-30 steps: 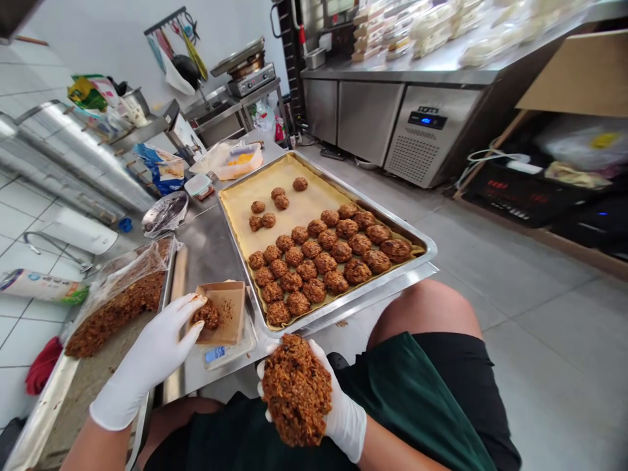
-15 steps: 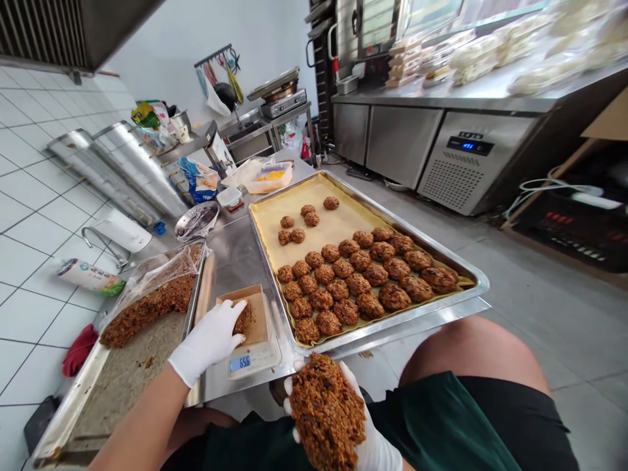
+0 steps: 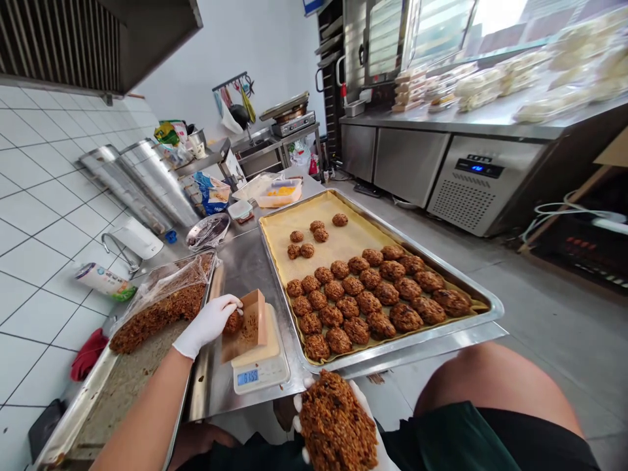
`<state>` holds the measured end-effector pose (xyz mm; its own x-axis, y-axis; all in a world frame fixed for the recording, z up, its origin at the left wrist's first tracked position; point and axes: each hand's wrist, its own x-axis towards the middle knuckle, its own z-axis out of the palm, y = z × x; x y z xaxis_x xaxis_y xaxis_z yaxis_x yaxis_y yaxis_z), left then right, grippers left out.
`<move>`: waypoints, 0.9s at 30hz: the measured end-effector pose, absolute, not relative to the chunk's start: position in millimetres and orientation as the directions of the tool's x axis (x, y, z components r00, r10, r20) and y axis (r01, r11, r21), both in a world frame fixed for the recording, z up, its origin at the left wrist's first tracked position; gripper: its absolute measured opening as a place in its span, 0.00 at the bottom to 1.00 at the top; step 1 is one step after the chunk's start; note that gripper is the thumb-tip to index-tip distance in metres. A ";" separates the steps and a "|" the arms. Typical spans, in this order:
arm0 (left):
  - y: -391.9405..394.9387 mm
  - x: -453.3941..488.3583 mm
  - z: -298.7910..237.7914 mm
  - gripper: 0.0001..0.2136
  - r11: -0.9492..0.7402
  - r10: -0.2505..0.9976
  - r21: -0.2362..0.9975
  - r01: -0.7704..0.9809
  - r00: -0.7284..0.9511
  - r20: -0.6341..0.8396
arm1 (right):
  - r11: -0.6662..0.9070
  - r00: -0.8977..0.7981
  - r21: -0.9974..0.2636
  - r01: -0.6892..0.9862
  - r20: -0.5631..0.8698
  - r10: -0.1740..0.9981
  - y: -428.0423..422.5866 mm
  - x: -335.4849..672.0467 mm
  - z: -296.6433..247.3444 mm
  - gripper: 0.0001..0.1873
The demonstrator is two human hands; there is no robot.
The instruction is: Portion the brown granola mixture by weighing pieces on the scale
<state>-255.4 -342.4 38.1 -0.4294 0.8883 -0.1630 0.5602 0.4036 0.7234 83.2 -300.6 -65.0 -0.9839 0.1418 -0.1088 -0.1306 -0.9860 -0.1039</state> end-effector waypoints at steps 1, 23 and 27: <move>-342.3 -256.4 39.5 0.14 0.395 0.880 0.766 0.507 -0.448 -0.157 | -0.983 -0.984 -0.123 -0.134 -0.103 0.147 -298.9 83.9 -60.9 0.27; -412.4 -149.3 51.3 0.16 -0.181 0.645 0.907 -0.380 -0.742 -0.182 | -0.997 -0.988 -0.038 -0.068 -0.135 0.072 -301.4 70.6 -88.5 0.30; -394.6 -161.9 69.4 0.12 -0.124 0.705 0.940 -0.317 -0.695 -0.142 | -0.997 -0.987 -0.043 -0.063 -0.148 0.069 -302.4 67.1 -84.2 0.30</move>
<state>-161.9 -394.6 69.4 -0.6951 0.7048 -0.1417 -0.3171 -0.1237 0.9403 67.1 -302.4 -84.2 -0.9867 0.0686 -0.1475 -0.0630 -0.9971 -0.0428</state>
